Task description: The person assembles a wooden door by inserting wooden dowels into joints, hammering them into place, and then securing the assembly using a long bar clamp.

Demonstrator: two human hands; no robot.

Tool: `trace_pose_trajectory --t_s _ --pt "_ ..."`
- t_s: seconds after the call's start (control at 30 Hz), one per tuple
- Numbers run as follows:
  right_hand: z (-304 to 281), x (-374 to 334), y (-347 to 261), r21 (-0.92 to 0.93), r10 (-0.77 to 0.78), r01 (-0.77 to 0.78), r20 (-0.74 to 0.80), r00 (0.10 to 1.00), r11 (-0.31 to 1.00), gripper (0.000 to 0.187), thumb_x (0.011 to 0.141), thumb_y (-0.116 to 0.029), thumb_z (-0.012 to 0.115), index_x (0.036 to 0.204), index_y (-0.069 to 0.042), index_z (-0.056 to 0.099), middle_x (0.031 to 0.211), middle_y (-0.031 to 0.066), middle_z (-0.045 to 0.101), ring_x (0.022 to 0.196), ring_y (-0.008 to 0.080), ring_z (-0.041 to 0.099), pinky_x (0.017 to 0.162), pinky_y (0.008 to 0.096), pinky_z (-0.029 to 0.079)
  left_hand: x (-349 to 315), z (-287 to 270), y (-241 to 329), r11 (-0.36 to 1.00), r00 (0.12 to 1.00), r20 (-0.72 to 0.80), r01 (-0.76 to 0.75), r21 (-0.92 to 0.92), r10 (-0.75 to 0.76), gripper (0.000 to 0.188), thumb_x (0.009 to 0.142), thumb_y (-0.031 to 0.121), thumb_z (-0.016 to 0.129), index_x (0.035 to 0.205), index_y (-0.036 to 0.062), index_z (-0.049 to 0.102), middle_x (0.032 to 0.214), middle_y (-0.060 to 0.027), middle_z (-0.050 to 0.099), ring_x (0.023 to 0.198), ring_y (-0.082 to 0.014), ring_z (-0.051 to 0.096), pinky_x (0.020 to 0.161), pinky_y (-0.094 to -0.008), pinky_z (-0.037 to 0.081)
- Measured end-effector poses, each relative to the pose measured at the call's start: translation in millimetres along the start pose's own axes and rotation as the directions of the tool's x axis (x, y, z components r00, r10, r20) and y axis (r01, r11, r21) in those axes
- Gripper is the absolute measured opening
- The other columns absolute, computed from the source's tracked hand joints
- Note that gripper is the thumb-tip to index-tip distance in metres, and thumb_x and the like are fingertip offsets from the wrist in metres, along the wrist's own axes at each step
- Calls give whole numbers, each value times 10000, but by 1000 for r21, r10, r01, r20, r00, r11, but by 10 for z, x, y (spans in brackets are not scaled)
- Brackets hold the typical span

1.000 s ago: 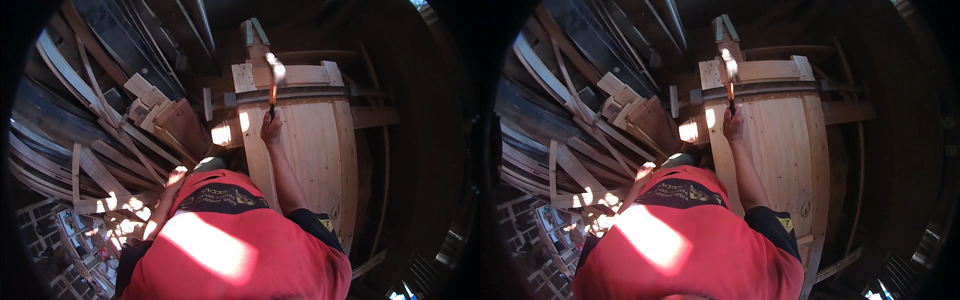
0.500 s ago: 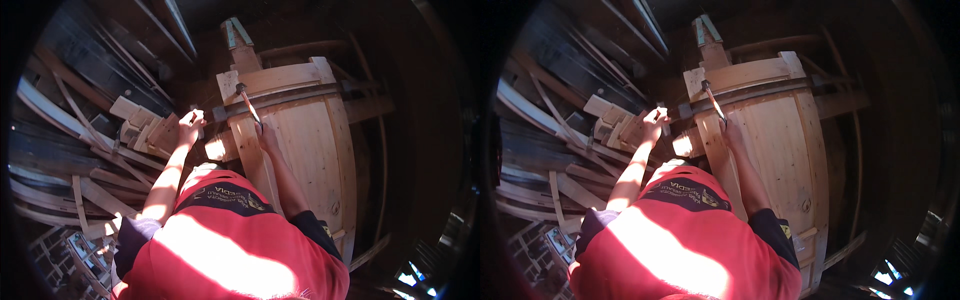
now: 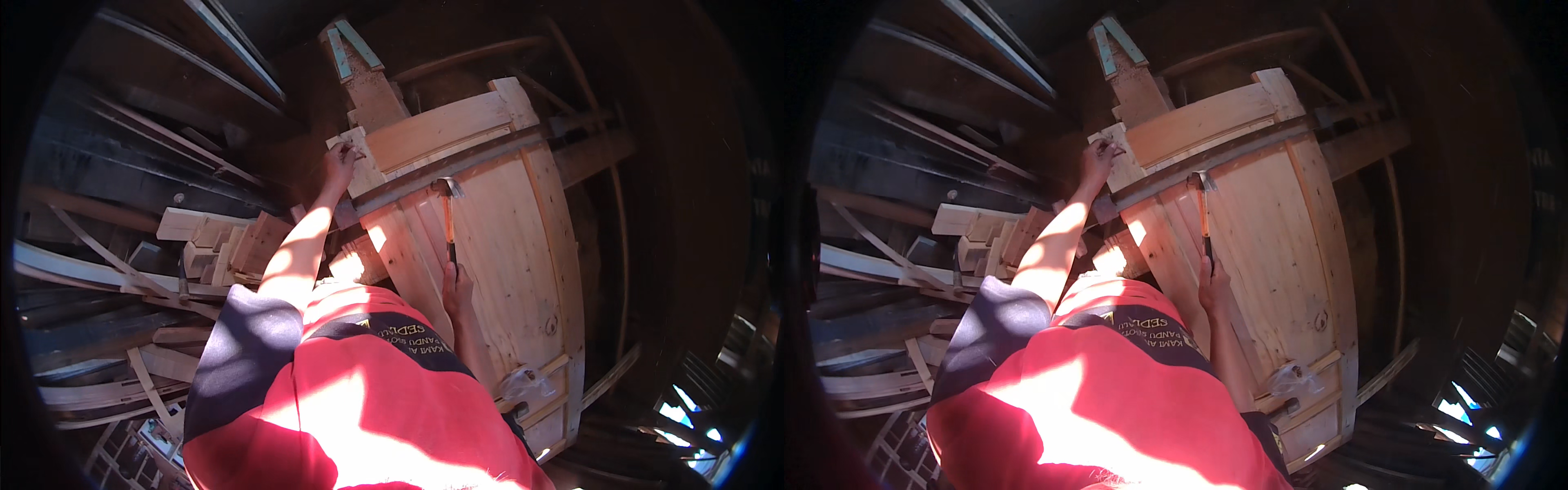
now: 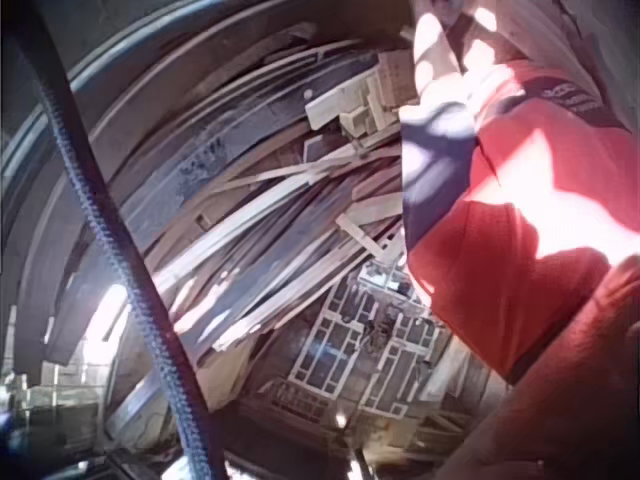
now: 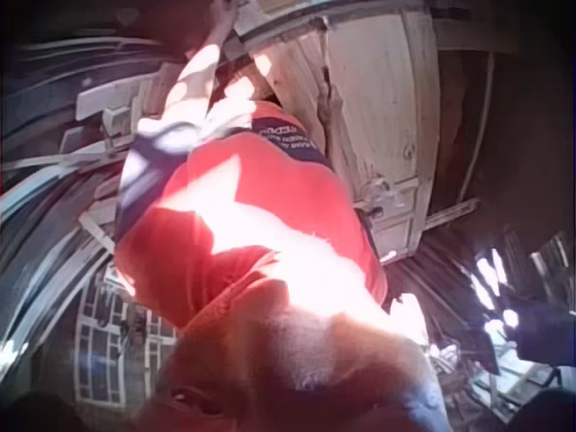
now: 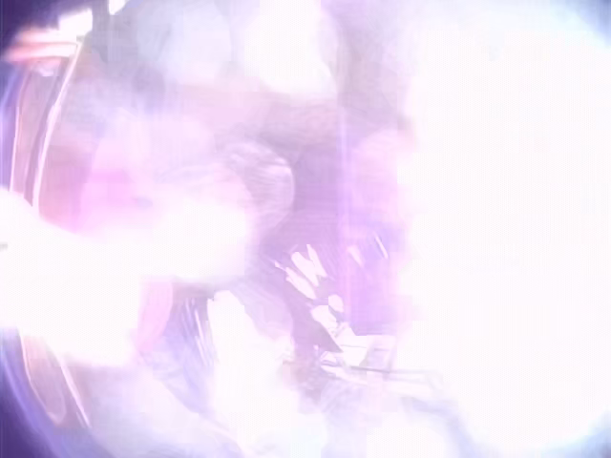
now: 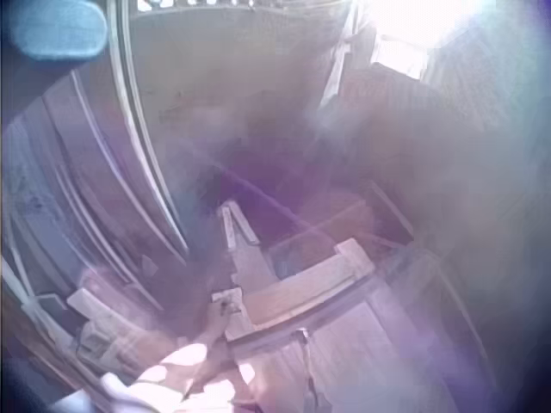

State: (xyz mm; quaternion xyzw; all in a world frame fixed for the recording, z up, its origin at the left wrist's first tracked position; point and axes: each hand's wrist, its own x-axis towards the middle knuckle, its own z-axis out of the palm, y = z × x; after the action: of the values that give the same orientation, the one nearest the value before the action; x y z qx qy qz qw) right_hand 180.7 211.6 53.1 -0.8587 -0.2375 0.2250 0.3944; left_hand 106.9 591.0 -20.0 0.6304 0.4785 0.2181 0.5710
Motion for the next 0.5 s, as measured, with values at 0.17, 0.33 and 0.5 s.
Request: trace_pose_trajectory --t_s 0.17,0.33,0.5 --pt "214 -13 25 127 167 -179 100 981 976 427 1041 -367 451 1012 30 605 649 19 507 563 131 490 539 311 420 14 -106 -71 983 997 71 53 -177 -41 125 963 128 598 1023 28 644 891 -47 732 769 -94 686 598 -227 504" --pt "265 327 -242 75 75 -88 159 984 993 486 1018 -415 492 945 53 603 741 216 587 705 342 600 656 423 464 6 -158 -49 997 996 89 2 -72 4 188 955 169 626 1075 29 665 901 -22 733 808 -95 690 634 -231 512" --pt "300 593 -503 61 -69 60 165 984 996 407 1039 -366 485 880 -2 578 651 24 495 594 122 452 544 315 382 -5 -209 -125 996 986 147 -82 37 76 226 938 211 645 1103 62 688 889 -43 743 787 -105 692 647 -267 519"
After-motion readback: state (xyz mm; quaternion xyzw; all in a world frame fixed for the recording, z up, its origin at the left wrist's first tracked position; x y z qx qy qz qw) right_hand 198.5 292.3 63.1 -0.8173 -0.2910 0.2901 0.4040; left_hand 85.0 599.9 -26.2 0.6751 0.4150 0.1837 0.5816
